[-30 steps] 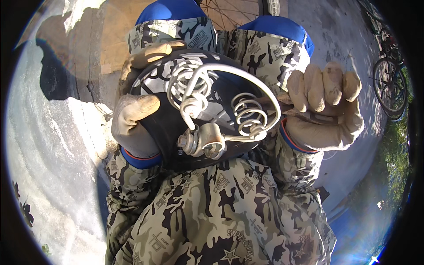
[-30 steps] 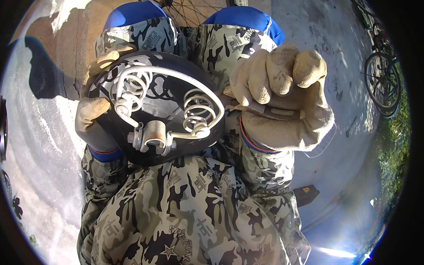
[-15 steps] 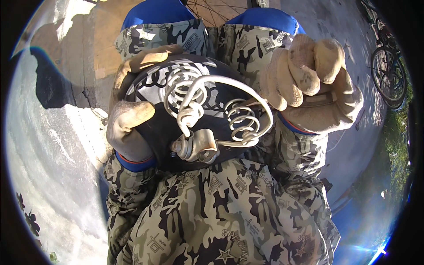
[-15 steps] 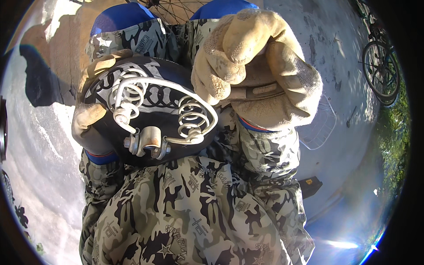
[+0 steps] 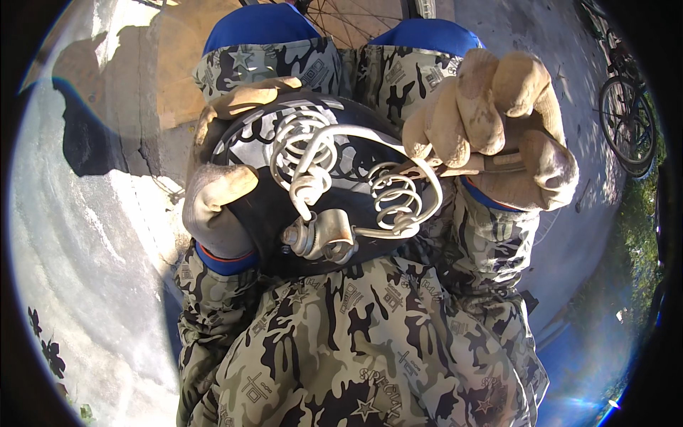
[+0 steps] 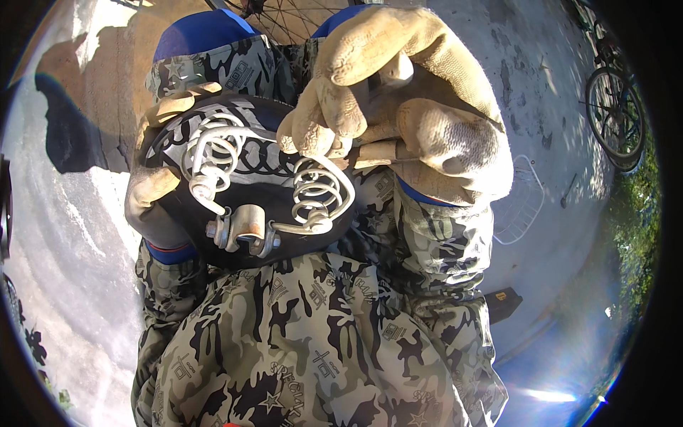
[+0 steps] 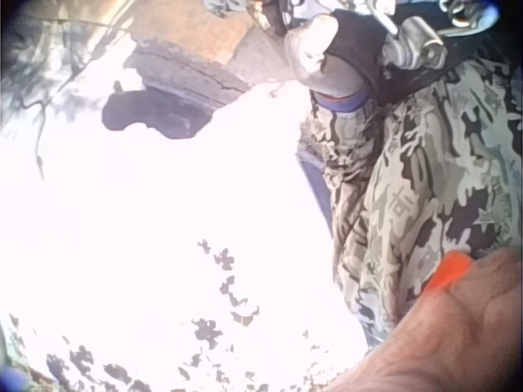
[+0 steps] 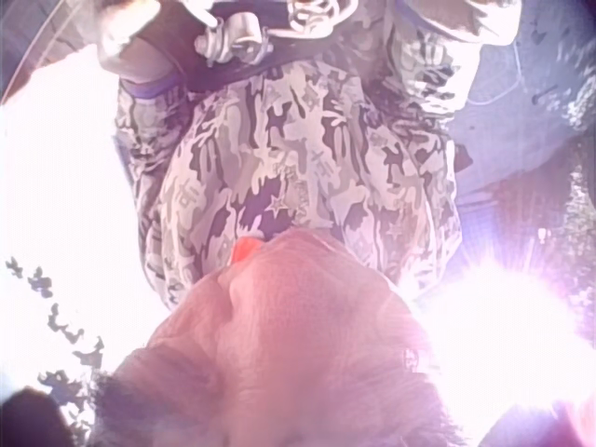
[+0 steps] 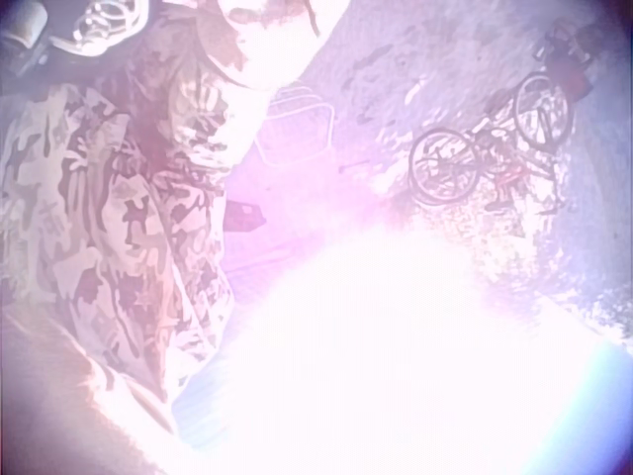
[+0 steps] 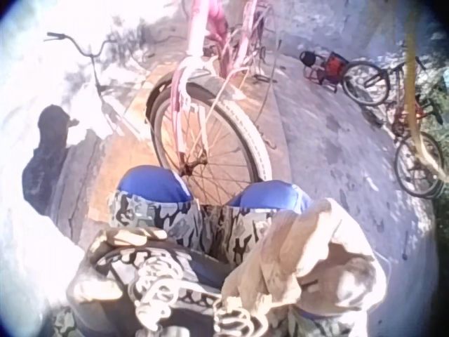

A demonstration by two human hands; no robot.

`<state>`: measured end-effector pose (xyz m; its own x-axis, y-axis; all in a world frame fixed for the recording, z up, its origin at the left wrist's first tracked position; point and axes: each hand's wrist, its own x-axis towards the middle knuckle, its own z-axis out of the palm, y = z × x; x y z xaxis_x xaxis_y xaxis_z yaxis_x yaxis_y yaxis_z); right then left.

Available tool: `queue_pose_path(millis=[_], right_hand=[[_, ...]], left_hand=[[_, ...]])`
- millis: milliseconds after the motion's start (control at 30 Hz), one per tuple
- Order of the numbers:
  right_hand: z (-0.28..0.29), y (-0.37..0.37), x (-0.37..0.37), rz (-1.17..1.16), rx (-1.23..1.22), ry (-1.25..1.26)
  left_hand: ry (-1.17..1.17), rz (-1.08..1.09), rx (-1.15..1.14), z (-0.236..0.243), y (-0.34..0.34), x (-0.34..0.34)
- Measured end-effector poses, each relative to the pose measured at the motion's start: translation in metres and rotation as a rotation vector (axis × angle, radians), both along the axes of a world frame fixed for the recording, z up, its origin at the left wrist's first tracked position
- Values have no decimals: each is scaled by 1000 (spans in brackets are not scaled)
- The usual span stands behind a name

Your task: The person holds a black circular suspension component with two metal springs and a central hub. They rotate the part to show different angles, then use a small metal tool to probe the springs and hub area. The person continues to manipulate the component with both hands, examining its structure.

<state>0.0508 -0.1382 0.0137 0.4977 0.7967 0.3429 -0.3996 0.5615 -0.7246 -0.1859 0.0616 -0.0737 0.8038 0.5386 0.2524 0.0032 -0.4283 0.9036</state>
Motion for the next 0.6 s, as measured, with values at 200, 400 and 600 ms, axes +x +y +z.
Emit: queue_pose_path(millis=[200, 400, 600], right_hand=[[1, 6, 6, 13, -29, 21], [-4, 13, 12, 28, -188, 56], [-22, 31, 19, 80, -449, 107]], left_hand=[[-86, -13, 152, 9, -1, 13], [-48, -29, 210, 7, 3, 16], [-105, -99, 317, 10, 11, 19]])
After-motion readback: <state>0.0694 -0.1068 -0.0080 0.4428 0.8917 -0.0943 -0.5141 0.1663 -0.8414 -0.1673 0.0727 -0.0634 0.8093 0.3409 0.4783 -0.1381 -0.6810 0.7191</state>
